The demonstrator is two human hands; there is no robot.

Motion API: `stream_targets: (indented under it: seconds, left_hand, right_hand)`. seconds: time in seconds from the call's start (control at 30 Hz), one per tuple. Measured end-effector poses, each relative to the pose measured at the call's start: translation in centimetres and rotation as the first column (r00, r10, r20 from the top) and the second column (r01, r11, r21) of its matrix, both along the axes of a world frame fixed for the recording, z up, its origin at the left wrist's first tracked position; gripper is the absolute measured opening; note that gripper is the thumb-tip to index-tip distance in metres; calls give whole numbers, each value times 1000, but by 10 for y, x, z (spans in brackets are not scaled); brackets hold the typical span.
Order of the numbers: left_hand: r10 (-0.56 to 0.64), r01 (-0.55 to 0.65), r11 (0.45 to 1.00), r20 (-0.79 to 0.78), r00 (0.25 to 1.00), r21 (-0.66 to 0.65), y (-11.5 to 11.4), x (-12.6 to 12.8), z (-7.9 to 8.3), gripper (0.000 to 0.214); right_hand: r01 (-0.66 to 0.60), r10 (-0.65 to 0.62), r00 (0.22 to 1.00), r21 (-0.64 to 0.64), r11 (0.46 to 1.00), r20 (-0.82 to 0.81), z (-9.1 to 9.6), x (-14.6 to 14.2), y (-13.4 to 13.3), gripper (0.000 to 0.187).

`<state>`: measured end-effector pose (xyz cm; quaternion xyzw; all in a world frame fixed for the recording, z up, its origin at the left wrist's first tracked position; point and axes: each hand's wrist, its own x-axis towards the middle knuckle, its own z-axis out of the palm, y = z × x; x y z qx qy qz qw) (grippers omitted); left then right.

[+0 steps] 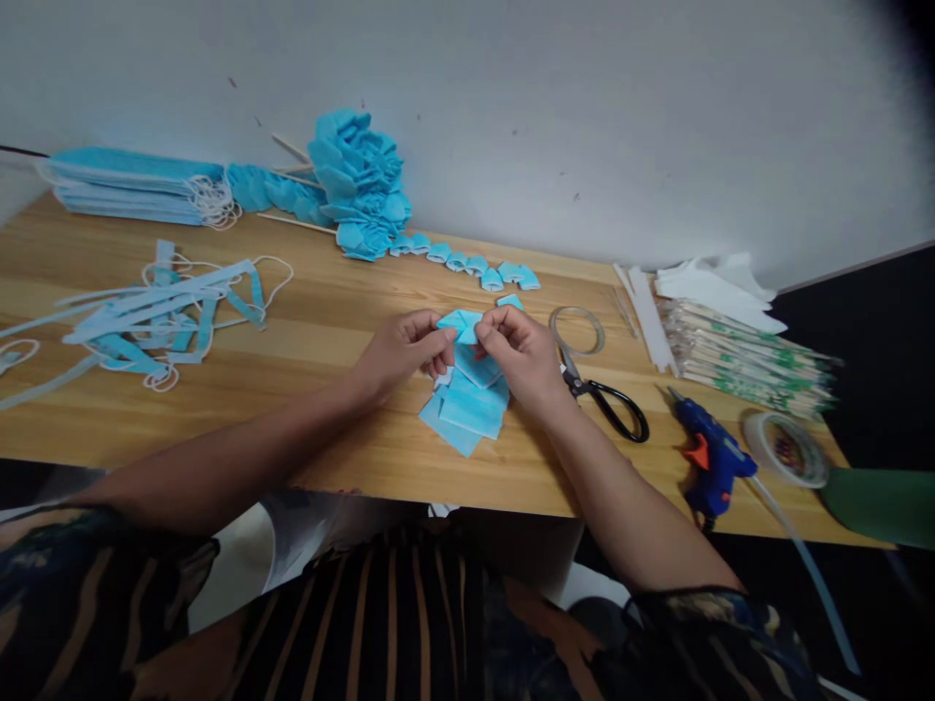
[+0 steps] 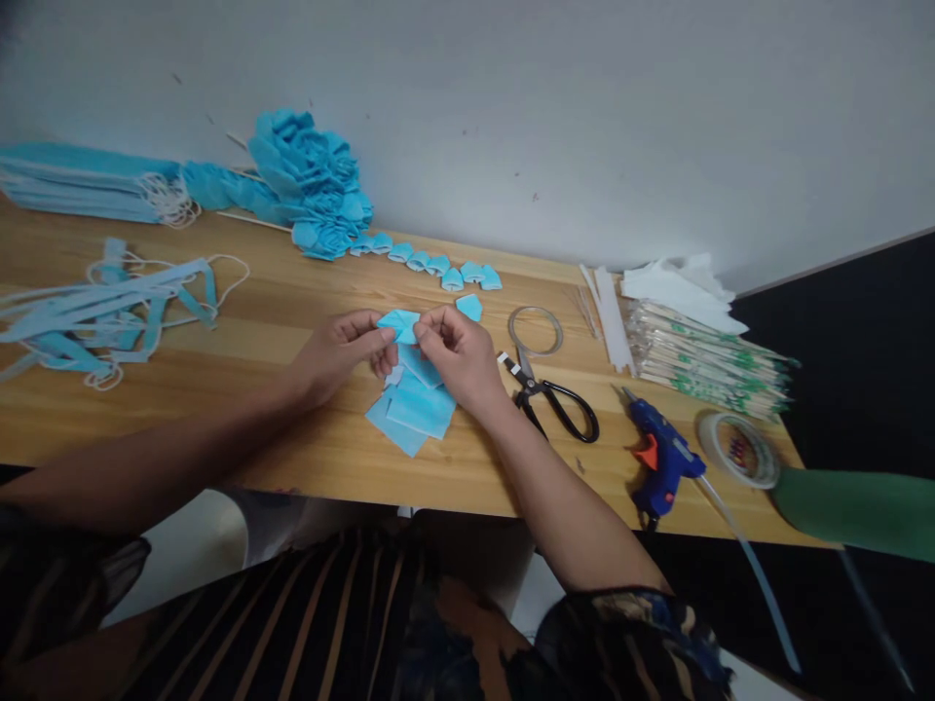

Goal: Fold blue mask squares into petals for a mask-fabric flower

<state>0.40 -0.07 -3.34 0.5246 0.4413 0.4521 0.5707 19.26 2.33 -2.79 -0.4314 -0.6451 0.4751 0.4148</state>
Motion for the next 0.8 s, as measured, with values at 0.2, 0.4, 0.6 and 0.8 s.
stream_targets:
  seconds: [0.2,0.4,0.6,0.8]
  left_hand:
    - [2,-2,1000,10,1000,27,1,-1,0,25]
    - [23,-23,1000,112,993,-6,1,2,1,32]
    - [-14,14,999,5,1000,-32,-1,3,3,22]
    - [-28,28,1000,17,999,-1,-1,3,3,20]
  right_hand:
    - [85,-85,995,-5,996,-55,-2,2,4,29]
    - [59,-58,998,20,998,-33,-2,0,2,25]
    - [19,-20,1000,30,999,25,-1,-4,-4,19]
    - [10,-11,1000,44,999,26,1,-4,-4,21]
